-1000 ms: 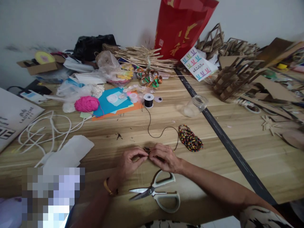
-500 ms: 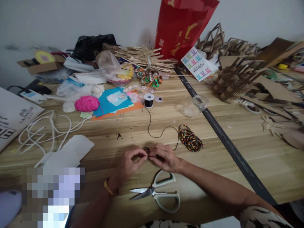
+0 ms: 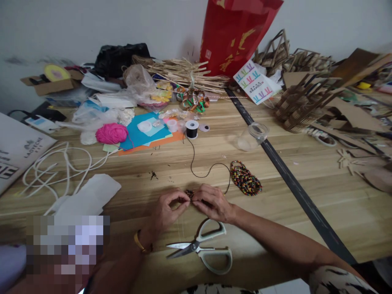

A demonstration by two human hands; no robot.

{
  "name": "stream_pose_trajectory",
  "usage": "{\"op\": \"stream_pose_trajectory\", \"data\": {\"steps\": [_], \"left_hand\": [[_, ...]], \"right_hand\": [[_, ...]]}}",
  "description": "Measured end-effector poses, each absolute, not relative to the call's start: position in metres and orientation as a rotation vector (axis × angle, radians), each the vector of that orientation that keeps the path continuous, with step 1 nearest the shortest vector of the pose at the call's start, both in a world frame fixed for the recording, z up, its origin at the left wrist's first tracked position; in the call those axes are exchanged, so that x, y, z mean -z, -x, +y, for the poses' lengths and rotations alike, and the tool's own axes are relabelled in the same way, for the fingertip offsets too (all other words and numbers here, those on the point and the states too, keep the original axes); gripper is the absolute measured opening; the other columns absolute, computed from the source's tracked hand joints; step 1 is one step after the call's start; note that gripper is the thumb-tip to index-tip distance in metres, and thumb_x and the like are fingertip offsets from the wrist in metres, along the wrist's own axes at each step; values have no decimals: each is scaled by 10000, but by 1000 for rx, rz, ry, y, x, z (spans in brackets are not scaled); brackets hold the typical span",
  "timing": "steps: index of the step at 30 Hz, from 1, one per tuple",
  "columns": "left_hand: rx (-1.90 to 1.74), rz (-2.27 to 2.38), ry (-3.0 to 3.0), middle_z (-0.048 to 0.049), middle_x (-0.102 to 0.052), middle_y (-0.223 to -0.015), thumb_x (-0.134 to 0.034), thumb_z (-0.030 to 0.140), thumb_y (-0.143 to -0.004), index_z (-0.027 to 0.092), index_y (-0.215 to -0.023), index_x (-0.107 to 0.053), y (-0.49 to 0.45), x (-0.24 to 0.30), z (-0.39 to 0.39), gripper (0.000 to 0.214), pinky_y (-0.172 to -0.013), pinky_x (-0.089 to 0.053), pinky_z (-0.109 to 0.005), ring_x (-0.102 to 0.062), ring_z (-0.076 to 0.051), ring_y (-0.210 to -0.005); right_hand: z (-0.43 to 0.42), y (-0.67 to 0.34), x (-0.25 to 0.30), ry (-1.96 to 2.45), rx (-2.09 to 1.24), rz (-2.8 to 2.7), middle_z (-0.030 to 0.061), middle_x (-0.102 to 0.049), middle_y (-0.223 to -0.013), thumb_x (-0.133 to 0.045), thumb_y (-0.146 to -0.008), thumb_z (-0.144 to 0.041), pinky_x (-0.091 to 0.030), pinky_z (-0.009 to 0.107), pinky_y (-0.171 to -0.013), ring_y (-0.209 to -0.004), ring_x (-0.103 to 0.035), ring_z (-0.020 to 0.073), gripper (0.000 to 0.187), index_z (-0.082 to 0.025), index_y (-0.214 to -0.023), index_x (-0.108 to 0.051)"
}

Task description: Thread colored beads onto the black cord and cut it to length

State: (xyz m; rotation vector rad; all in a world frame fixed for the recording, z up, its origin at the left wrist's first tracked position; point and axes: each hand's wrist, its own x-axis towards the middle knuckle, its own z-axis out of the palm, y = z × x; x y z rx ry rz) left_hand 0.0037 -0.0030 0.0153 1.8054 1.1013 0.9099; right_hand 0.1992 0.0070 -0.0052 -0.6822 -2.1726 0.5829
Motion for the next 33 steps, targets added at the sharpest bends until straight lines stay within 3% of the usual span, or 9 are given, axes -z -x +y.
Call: {"op": "stream_pose_trajectory", "data": {"steps": [33], "left_hand": [[-1021,1046,-1839,-32,-654,-681,-626,109,-751,137,-731,-657,-5,-11,-3,47,-607,-492,-224,-613,-137,-636]], "right_hand": [[7,-198,5,643,-582,-2161,78,-624,-793,-495,-899,-168,-461,283,-668,-740,-548,165,72,-157,-883,-564]]}}
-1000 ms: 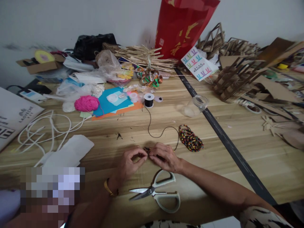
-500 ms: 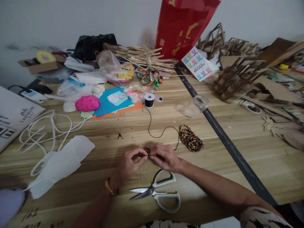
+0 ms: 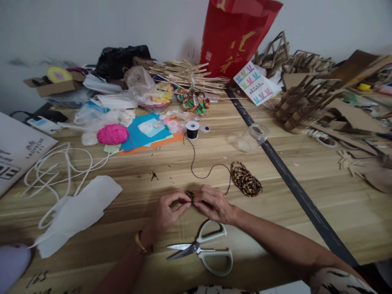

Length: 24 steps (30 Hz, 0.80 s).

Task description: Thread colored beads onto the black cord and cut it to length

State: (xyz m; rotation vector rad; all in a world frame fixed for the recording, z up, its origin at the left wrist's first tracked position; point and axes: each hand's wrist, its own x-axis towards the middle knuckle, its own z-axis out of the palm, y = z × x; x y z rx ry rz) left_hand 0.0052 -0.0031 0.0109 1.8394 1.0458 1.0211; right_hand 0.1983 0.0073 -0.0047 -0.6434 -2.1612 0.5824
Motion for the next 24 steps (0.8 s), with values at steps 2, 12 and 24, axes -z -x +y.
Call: {"op": "stream_pose_trajectory", "data": {"steps": [2,12,24], "left_hand": [[-1013,1044,-1842,-27,-648,-668,-627,118,-755,140,-721,-655,-5,-11,-3,50,-605,-489,-225,-605,-135,-627],[-978,1028,-1715,-48,-664,-719,-633,172,-770,147,-734,-657,1,-12,-1,51,-633,-488,-250,-615,-156,-671],[-1007,977,-1637,-40,-640,-724,-637,202,-785,148,-749,-652,5,-10,0,67,-655,-479,-252,-607,-156,-698]], "right_hand": [[7,-199,5,644,-591,-2169,77,-622,-789,-493,-902,-176,-459,285,-665,-738,-546,165,79,-159,-885,-568],[8,-203,-5,754,-830,-1969,58,-569,-748,-316,-983,-286,-445,286,-670,-722,-528,156,292,-154,-903,-564],[8,-199,1,690,-605,-2183,93,-601,-924,-552,-852,-277,-445,355,-763,-848,-530,198,158,-166,-960,-585]]}}
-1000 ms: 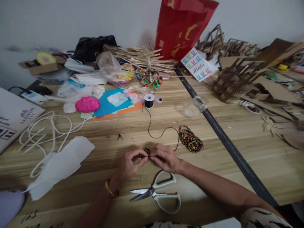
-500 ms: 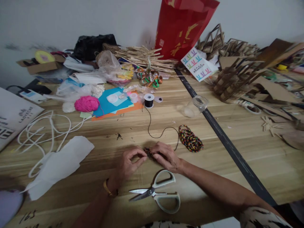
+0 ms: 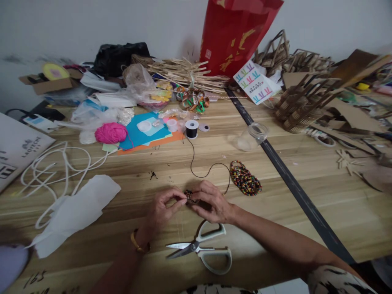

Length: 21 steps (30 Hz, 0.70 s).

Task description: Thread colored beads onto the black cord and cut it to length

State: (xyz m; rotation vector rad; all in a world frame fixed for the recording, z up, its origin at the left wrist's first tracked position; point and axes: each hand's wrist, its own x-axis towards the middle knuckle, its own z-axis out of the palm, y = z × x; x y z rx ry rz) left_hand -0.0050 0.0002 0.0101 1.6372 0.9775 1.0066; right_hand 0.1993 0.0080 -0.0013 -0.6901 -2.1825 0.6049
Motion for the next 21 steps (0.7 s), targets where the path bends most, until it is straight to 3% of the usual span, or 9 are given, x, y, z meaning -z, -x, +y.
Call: {"op": "stream_pose_trajectory", "data": {"steps": [21], "left_hand": [[-998,1009,-1685,-40,-662,-710,-651,149,-752,143,-736,-657,1,-9,-3,18,-641,-500,-245,-621,-149,-674]], "right_hand": [[10,-200,3,642,-580,-2181,70,-609,-785,-487,-910,-215,-443,347,-741,-775,-537,182,104,-164,-884,-573]]}}
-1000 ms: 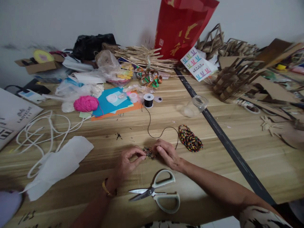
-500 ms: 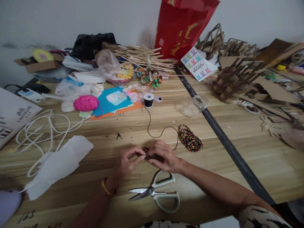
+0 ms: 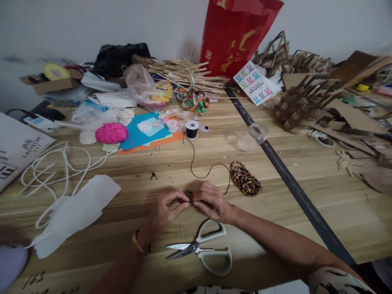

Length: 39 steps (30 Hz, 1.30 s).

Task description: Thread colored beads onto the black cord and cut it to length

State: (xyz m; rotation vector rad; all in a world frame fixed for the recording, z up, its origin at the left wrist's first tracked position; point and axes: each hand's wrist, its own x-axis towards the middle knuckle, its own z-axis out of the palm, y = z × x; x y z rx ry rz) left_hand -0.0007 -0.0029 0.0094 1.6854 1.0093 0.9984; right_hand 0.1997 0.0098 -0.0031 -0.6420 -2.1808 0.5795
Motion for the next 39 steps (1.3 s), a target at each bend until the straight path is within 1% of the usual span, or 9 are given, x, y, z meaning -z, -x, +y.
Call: {"op": "stream_pose_trajectory", "data": {"steps": [12,16,21,23,27,31,34,39], "left_hand": [[-991,982,-1674,-35,-658,-686,-686,177,-734,148,-715,-655,0,-10,-2,46,-617,-486,-241,-612,-146,-652],[-992,973,-1692,-32,-655,-679,-656,190,-767,149,-692,-652,-1,-12,-2,85,-628,-481,-244,-606,-144,-648],[-988,973,-1721,-35,-643,-677,-640,204,-785,148,-694,-647,-1,-14,-1,107,-624,-476,-250,-603,-149,-652],[-998,973,-1727,-40,-644,-682,-642,218,-788,150,-700,-648,-1,-14,-1,111,-624,-477,-253,-603,-151,-655],[-1020,952,-1745,-53,-658,-705,-640,229,-795,152,-715,-654,-2,-14,-2,112,-627,-483,-259,-613,-156,-666],[-1005,941,-1783,-54,-664,-708,-641,219,-796,157,-724,-663,-3,-14,-2,98,-642,-492,-266,-618,-157,-673],[-1015,923,-1802,-50,-662,-699,-645,216,-795,163,-724,-669,-3,-13,-1,92,-637,-497,-265,-620,-157,-668],[-1031,910,-1829,-57,-667,-712,-640,206,-802,159,-736,-680,-3,-13,-1,91,-654,-503,-270,-629,-161,-687]], "right_hand": [[9,-199,6,649,-550,-2199,59,-595,-779,-492,-909,-233,-442,339,-754,-775,-534,177,96,-177,-869,-559],[9,-199,5,654,-555,-2213,62,-597,-788,-484,-914,-246,-440,339,-760,-789,-539,180,107,-180,-870,-555],[9,-200,1,668,-619,-2149,65,-611,-788,-472,-917,-258,-445,332,-737,-769,-539,179,115,-170,-921,-547],[9,-200,1,677,-651,-2118,69,-615,-788,-475,-919,-287,-451,335,-738,-769,-545,181,140,-165,-932,-543],[9,-199,5,599,-709,-2107,77,-628,-828,-527,-901,-364,-468,343,-793,-822,-580,179,205,-163,-943,-537],[9,-197,7,555,-740,-2095,68,-632,-794,-544,-902,-310,-488,319,-765,-777,-599,161,148,-162,-900,-535],[9,-197,5,578,-733,-2102,65,-626,-764,-535,-905,-265,-493,312,-738,-769,-599,165,107,-165,-869,-541],[8,-198,0,614,-724,-2102,79,-623,-793,-518,-895,-201,-491,302,-703,-785,-586,169,67,-159,-894,-571]]}}
